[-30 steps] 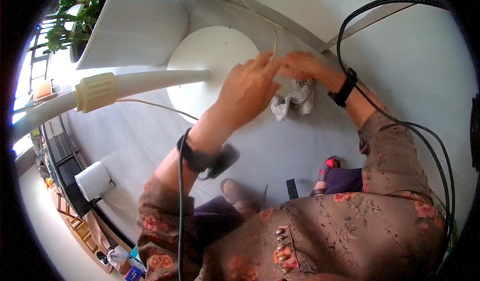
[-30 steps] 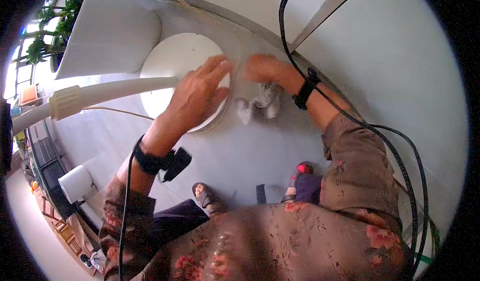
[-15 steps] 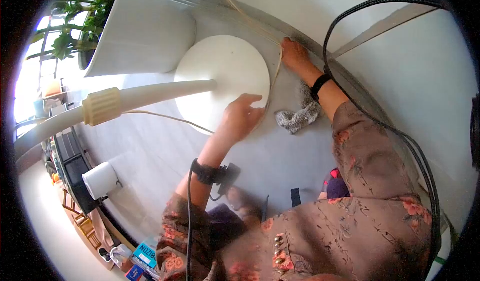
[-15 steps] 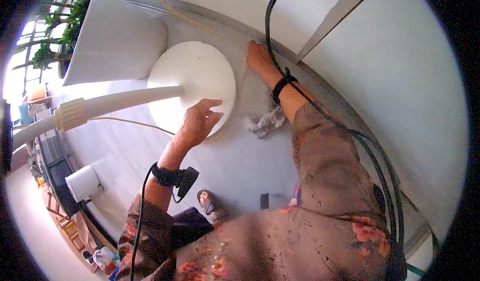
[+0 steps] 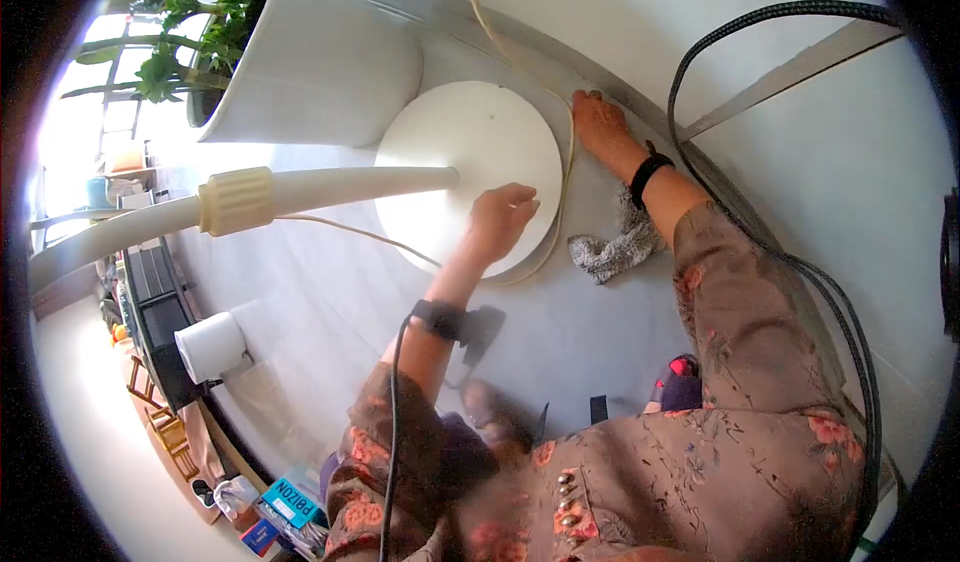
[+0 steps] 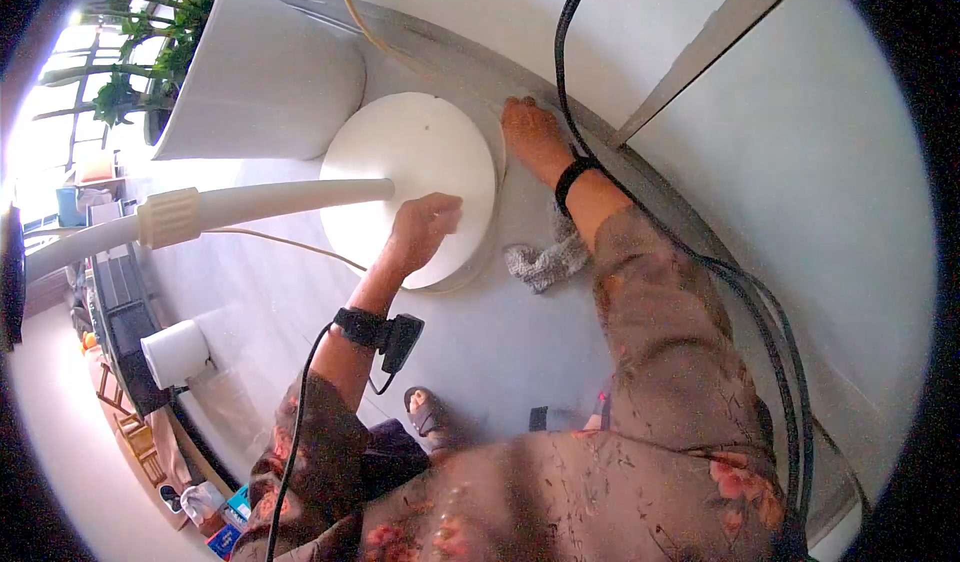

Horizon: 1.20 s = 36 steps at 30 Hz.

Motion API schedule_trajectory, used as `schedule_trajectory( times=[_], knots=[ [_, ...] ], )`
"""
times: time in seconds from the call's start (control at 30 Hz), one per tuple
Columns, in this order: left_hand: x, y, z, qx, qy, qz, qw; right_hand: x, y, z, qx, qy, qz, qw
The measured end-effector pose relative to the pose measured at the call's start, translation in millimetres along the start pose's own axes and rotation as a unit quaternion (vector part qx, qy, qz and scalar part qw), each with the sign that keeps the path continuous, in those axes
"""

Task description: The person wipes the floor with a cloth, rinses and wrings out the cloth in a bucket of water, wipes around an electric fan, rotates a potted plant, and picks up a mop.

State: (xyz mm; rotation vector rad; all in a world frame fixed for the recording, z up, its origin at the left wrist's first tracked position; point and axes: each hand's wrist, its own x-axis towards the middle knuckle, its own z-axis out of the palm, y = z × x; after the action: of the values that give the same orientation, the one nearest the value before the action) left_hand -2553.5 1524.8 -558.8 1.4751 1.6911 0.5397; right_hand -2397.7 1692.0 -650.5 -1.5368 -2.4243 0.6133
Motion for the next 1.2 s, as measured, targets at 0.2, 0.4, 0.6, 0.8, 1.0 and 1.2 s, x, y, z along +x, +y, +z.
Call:
schedule_trajectory(
  times=[0.2,0.4,0.6,0.8,1.0,1.2],
  knots=[
    [4.7,-3.5,8.2,-0.072,0.004,-0.042,0.997,-2.6,-8.4,-2.7,-0.006,-0.112,-0.059,0.992],
    [1.7,-18.6,6.7,0.010,0.020,-0.019,1.000,-45.5,21.0,-30.9,-0.100,-0.174,-0.090,0.976],
    [1.0,-31.2,13.1,0.117,0.090,-0.085,0.985,-164.8,-12.1,-76.7,-0.139,-0.280,-0.274,0.909],
    [-4.9,-43.7,23.8,0.249,0.091,-0.065,0.962,-152.9,45.7,-11.5,-0.048,-0.148,-0.295,0.943],
    [-17.0,-36.9,25.7,0.335,0.097,-0.049,0.936,-74.2,17.1,-75.6,-0.134,-0.160,-0.018,0.978],
    [-16.1,-39.9,34.1,0.313,0.071,-0.068,0.945,23.7,-53.1,-85.8,-0.053,0.032,-0.165,0.984]
  ],
)
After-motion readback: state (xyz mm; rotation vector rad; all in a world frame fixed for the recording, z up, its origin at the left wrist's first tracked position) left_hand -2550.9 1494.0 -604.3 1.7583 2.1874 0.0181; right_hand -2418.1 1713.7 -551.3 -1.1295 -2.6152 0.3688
